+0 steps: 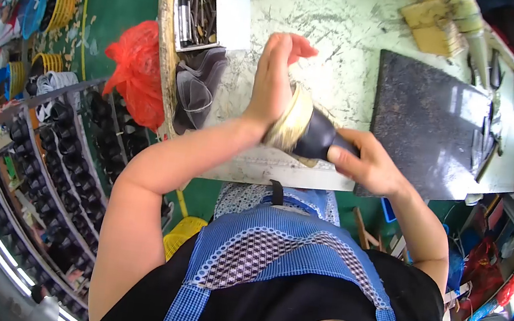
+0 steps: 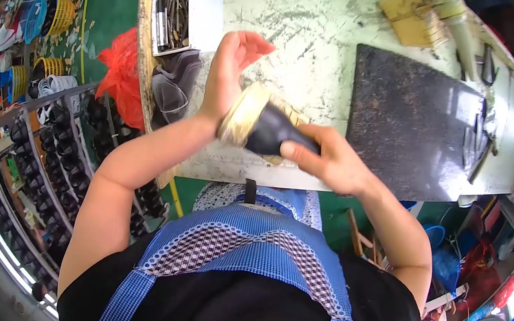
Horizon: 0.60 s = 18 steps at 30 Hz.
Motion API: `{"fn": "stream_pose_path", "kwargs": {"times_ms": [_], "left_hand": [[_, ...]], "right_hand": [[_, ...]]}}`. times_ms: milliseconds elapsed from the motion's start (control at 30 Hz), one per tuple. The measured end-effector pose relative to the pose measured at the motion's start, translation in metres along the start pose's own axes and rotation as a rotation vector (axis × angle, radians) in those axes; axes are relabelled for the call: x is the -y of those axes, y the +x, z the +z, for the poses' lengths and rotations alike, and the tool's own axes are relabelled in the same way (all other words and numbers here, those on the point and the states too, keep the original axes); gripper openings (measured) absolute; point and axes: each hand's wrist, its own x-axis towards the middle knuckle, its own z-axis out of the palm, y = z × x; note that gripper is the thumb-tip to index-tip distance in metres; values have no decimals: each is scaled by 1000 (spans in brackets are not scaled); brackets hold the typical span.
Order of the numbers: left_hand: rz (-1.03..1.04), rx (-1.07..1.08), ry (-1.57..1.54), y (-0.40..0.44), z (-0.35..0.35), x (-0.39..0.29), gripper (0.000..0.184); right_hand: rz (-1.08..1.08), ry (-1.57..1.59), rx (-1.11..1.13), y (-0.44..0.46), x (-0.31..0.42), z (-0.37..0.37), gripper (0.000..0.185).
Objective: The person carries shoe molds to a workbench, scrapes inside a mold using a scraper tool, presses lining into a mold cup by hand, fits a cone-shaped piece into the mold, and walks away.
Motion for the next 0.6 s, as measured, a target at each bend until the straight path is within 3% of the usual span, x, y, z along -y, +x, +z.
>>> {"fn": "stream_pose_path", "kwargs": {"times_ms": [33, 100, 233, 333, 400, 600], "left_hand": [[37, 6, -19, 9, 2, -6, 46], [-150, 106, -14, 22, 3, -22, 57], [-56, 317, -9, 13, 15, -44, 61], [-125, 362, -235, 4, 33, -49, 60], [-75, 303, -245, -5, 40, -54, 60], [-89, 398, -228, -53, 42, -59, 58]], "right_hand": [[108, 64, 15, -5, 20, -4, 44], [122, 52, -20, -13, 32, -13, 46], [41, 124, -74, -33, 42, -24, 47], [33, 136, -87, -49, 47, -21, 47], [40, 161, -88, -59, 52, -14, 47], [107, 165, -323, -94, 47, 33, 44]]}}
